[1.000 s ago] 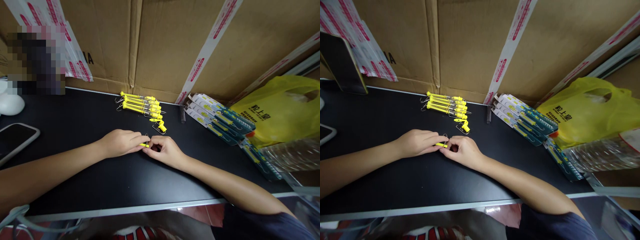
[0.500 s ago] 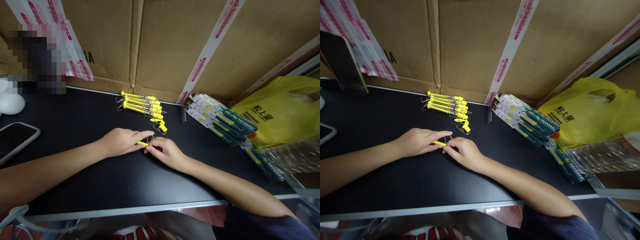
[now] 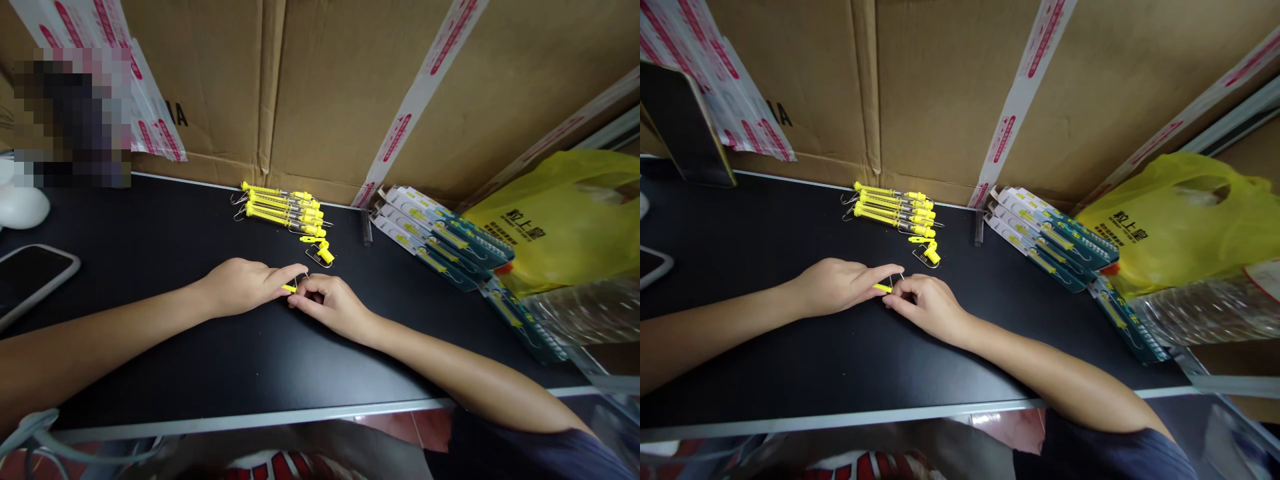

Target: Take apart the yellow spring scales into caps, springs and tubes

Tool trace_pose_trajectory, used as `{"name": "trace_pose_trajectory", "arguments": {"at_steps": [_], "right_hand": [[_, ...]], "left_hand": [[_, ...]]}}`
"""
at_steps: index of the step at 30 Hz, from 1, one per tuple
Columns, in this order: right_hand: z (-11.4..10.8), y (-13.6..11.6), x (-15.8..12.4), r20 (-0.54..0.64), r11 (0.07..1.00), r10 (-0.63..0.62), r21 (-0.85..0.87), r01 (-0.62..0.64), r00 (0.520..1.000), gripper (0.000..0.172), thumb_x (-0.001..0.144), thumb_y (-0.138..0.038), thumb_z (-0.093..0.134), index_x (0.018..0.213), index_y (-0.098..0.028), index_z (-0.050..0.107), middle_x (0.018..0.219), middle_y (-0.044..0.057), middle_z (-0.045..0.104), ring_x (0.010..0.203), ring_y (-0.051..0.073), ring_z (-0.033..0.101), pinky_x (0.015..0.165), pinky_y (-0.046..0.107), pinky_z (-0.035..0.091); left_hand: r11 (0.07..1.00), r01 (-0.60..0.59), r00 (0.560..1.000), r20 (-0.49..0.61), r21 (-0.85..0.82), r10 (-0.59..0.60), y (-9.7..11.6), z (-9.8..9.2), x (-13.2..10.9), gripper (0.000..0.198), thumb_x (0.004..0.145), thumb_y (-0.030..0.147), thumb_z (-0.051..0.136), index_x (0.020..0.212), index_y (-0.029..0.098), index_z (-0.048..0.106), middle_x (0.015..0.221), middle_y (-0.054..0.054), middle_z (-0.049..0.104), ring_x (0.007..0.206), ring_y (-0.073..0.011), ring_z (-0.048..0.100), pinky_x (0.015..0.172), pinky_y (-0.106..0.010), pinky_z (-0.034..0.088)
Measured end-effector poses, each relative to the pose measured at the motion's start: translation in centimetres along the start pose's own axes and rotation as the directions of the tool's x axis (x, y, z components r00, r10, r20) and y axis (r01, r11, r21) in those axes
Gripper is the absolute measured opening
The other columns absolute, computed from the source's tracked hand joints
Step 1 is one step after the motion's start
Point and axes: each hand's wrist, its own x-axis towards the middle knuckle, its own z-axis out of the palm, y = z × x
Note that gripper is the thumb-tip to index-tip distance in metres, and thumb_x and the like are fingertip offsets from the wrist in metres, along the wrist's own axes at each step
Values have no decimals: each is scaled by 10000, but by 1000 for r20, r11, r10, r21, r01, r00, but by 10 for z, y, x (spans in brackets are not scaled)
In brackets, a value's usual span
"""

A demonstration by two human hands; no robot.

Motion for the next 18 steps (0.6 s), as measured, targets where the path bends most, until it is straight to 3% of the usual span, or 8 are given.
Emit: {"name": "trace_pose_trajectory", "arguments": {"at_steps": [6, 18], "right_hand": [[-1, -2, 1, 2, 999, -24, 41, 24, 1000, 227, 867, -317, 560, 719, -161, 633, 688, -10, 587, 605, 77, 490, 585, 203, 346], [-1, -2, 4, 16, 984, -47, 175, 44, 999, 257, 878, -292, 526, 668, -151, 566, 614, -26, 536, 576, 81, 461, 589, 213, 358]], "left_hand": [[997, -23, 1000, -18, 69, 24, 0, 3, -2, 330, 938, 339, 443, 1232, 190, 457, 752, 36, 675, 610, -99, 636, 456, -196, 360], [988, 7, 997, -71, 152, 4, 4, 1, -1, 309, 957, 309, 387, 1206, 165, 501, 625, 26, 626, 504, -103, 577, 428, -203, 306]]}}
